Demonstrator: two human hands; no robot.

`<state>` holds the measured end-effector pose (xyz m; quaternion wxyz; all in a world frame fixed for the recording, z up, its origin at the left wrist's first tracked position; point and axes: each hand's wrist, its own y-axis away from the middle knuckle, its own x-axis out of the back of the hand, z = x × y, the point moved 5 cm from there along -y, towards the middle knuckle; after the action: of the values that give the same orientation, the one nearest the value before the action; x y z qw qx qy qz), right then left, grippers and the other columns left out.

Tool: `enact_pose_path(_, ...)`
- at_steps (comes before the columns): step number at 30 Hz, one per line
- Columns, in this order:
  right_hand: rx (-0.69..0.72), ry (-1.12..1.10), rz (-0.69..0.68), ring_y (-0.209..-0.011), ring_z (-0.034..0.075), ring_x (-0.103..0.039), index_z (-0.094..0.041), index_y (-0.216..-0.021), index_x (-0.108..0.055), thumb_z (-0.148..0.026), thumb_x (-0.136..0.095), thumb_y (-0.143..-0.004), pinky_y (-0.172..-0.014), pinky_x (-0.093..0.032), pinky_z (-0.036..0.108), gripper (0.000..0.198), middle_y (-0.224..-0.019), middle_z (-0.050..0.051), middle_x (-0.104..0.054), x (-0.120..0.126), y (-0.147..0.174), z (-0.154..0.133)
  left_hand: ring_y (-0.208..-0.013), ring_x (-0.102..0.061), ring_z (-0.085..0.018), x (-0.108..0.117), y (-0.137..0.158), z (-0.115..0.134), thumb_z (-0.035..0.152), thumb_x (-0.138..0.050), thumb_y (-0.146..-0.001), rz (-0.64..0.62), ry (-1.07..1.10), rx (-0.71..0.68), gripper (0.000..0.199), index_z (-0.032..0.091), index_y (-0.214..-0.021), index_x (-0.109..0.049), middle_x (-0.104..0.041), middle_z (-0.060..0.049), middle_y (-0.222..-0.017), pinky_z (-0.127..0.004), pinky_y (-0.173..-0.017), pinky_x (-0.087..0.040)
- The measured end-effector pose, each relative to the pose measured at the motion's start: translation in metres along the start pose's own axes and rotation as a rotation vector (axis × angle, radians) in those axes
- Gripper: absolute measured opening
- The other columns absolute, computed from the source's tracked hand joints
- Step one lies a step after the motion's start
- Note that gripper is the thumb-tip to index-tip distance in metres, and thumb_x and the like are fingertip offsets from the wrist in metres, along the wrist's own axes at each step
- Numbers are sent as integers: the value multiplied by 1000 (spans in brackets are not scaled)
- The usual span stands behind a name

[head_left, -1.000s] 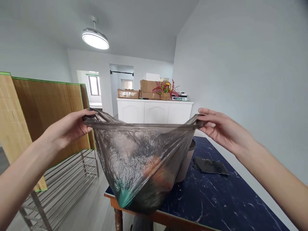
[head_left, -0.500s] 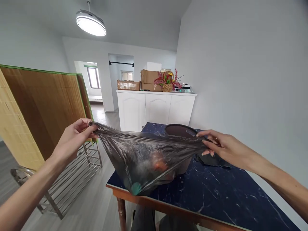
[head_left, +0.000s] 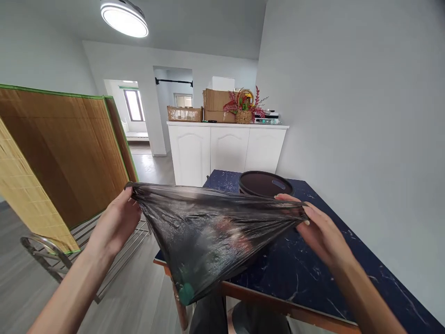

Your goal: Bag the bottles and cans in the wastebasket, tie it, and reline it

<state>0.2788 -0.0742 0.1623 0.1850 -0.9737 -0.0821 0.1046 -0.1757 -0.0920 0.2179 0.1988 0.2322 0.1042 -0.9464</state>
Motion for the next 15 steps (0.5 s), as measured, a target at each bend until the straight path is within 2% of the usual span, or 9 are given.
enact_pose_path(2,27,-302,48,-133,33,-65,-27,-115,-80,-63,-68,-95,-119,-46,52,43,-137,7,-74,-16,-5,18,-93,-76,-22,-10,5,-8,25,-51,-108,-22,128,46,30,19,-83,-67,-80,-8,-103,-33,-81,-64)
enact_pose_path(3,52,-442,78,-127,31,-69,-29,-106,-80,-62,-69,-95,-120,-46,55,36,-125,5,-79,-24,-8,24,-94,-77,-23,-16,8,-11,23,-51,-108,-28,198,62,29,20,-82,-64,-80,-7,-100,-38,-85,-65)
enact_pose_path(5,102,-692,112,-100,22,-77,-32,-89,-75,-53,-70,-98,-119,-48,55,24,-89,-4,-78,-39,-13,32,-74,-75,-16,-28,13,-15,15,-47,-109,-76,319,72,30,20,-83,-60,-72,1,-76,-37,-89,-65)
enact_pose_path(6,128,-789,112,-80,16,-75,-32,-85,-71,-47,-70,-100,-117,-51,52,22,-72,-9,-69,-44,-14,32,-59,-67,-10,-34,15,-17,11,-44,-109,-117,356,76,32,20,-83,-58,-61,5,-64,-32,-85,-65)
enact_pose_path(7,144,-848,95,-62,11,-66,-31,-81,-66,-42,-69,-102,-113,-55,46,24,-61,-12,-58,-49,-15,32,-48,-56,-7,-39,18,-19,10,-42,-110,-166,375,84,32,20,-84,-57,-49,9,-56,-25,-78,-64)
enact_pose_path(9,124,-815,18,-40,7,-41,-28,-73,-58,-41,-65,-105,-94,-63,34,35,-53,-13,-39,-57,-15,29,-39,-38,-5,-45,22,-24,12,-45,-110,-257,349,112,29,20,-84,-55,-33,12,-53,-17,-61,-56)
enact_pose_path(11,87,-621,-67,-36,8,-24,-27,-62,-46,-52,-59,-106,-67,-63,29,53,-50,-12,-27,-62,-14,28,-40,-30,-6,-45,26,-30,19,-58,-107,-300,256,116,23,21,-85,-53,-28,12,-56,-15,-51,-48)
enact_pose_path(13,57,-405,-112,-37,10,-17,-27,-58,-34,-65,-53,-104,-45,-51,27,63,-50,-10,-22,-63,-11,29,-43,-25,-7,-45,30,-37,27,-70,-100,-320,135,91,22,22,-86,-53,-25,12,-59,-16,-48,-43)
enact_pose_path(15,56,-281,-117,-38,10,-13,-28,-63,-32,-71,-50,-102,-35,-38,26,61,-53,-11,-20,-62,-8,32,-46,-20,-8,-46,35,-43,35,-76,-95,-341,15,49,26,23,-87,-54,-22,11,-61,-17,-46,-39)
